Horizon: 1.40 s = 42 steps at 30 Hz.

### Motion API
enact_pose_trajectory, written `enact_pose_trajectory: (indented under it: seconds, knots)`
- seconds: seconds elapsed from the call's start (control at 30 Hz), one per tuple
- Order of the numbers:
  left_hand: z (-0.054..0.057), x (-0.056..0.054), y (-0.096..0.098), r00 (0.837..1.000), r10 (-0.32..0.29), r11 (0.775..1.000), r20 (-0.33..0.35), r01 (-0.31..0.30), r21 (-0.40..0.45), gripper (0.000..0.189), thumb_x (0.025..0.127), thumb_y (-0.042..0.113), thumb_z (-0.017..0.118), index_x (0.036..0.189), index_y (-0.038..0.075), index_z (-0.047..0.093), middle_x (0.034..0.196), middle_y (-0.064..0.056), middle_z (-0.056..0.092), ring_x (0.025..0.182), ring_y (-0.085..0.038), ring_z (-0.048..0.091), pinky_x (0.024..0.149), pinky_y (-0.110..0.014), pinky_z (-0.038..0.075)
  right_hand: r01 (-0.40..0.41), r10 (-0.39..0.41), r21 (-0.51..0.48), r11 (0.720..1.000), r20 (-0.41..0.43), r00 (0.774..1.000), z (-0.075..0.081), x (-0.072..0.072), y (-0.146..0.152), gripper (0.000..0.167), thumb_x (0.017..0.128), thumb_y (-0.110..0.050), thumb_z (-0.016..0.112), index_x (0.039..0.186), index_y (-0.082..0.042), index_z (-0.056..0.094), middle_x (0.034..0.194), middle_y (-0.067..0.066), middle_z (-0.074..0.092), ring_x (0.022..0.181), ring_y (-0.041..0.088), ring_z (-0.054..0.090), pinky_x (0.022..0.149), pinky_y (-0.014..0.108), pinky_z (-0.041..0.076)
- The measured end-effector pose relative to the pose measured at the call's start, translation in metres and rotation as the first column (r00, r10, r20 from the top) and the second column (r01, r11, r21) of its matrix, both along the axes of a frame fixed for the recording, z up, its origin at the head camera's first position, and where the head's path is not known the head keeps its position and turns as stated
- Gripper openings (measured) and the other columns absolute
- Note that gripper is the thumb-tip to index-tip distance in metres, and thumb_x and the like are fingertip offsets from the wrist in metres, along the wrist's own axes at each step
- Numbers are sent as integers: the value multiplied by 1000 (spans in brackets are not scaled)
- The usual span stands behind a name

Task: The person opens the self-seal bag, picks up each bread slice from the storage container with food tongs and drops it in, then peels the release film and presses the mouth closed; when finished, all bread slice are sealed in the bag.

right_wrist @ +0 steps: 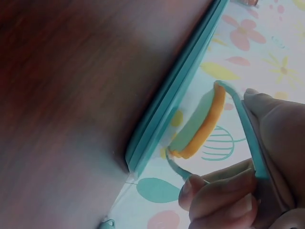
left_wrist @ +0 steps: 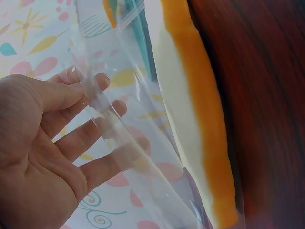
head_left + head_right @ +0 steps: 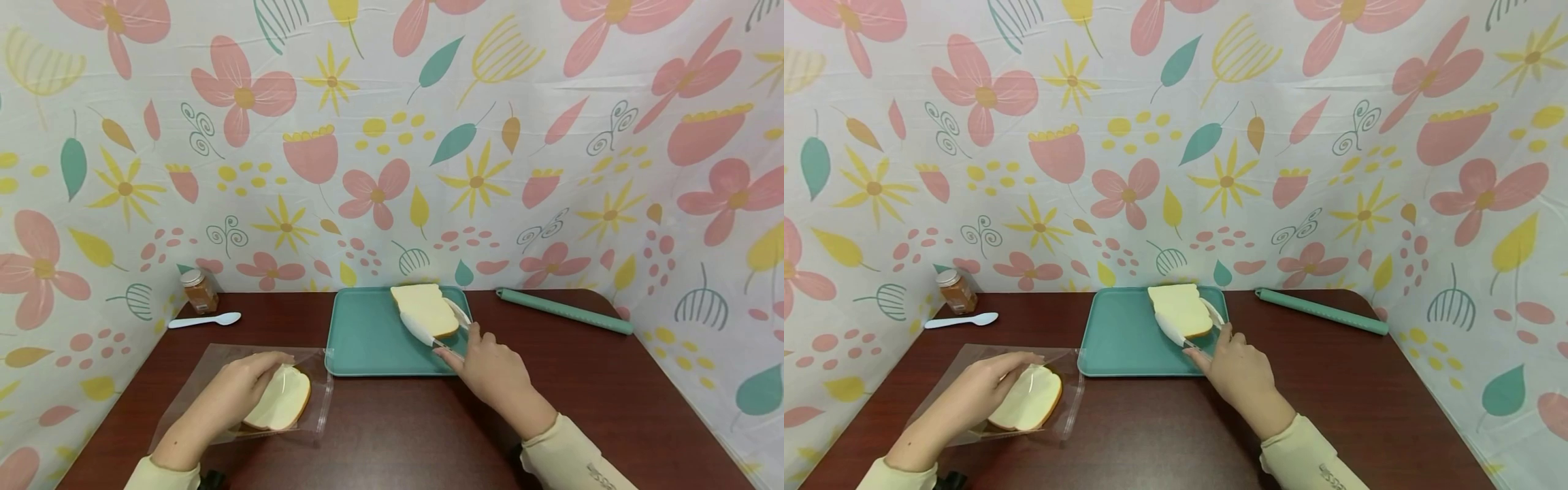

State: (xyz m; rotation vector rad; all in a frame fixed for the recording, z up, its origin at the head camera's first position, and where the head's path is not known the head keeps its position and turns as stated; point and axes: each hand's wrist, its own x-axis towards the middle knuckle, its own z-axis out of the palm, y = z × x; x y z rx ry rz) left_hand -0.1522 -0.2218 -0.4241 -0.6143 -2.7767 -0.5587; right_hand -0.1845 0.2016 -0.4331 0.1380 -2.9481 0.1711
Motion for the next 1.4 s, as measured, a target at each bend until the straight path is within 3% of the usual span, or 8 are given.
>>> enact_pose_trajectory:
  seconds: [0.2,0.4,0.53,0.67,0.87,1.03,1.13,1.4]
  knots:
    - [-1,0,0,1000,2,1000,-2,-2,-9,25,104,5,68,120,21,78,120,10,80,115,-19,77,94,-42,64,-25,24,-37,999,-28,999,2,2,0,99,96,-76,60,149,8,51,102,24,68,57,30,62,53,45,57]
    - [0,0,0,1000,3,1000,-2,-3,-3,26,104,5,67,120,23,78,120,11,80,115,-19,77,94,-42,64,-136,133,-11,991,-132,982,8,10,0,92,95,-70,68,149,4,57,109,23,72,49,25,58,47,38,52]
    - [1,1,0,1000,10,1000,3,-10,-3,27,104,5,67,120,24,78,120,11,80,116,-19,77,94,-42,64,-194,192,-7,981,-105,976,12,14,0,93,96,-74,63,154,-1,54,113,20,72,53,22,59,51,37,53]
    - [1,1,0,1000,9,1000,5,-9,-4,27,104,6,67,121,23,78,120,11,80,116,-19,77,94,-42,64,-247,246,12,969,-129,961,12,17,0,94,96,-76,62,157,-6,53,104,13,69,49,14,48,48,31,47]
    - [2,1,0,1000,3,1000,-10,-3,-14,28,103,4,67,122,23,77,121,10,80,115,-20,78,93,-43,64,-338,346,77,938,-255,903,10,21,2,91,93,-75,66,153,-6,57,94,5,65,45,6,33,45,22,36]
    - [2,0,0,1000,0,1000,-10,0,-9,29,104,4,67,123,22,77,122,9,80,115,-20,78,93,-43,64,-426,460,173,888,-334,823,7,21,4,95,90,-76,69,152,-5,59,92,5,64,46,2,26,44,20,33]
    - [3,0,-1,1000,-2,1000,-11,1,-10,29,104,4,67,124,22,77,123,8,80,115,-20,78,93,-43,64,-471,519,218,855,-333,787,5,20,5,96,91,-78,66,151,-4,59,92,5,65,46,1,23,44,19,31]
    - [2,1,-1,1000,-3,1000,-25,3,-15,31,104,4,67,126,24,77,124,8,80,116,-20,77,94,-42,64,-547,609,271,792,-302,733,0,20,1,94,97,-83,48,153,-7,58,88,0,61,46,-1,14,45,16,18]
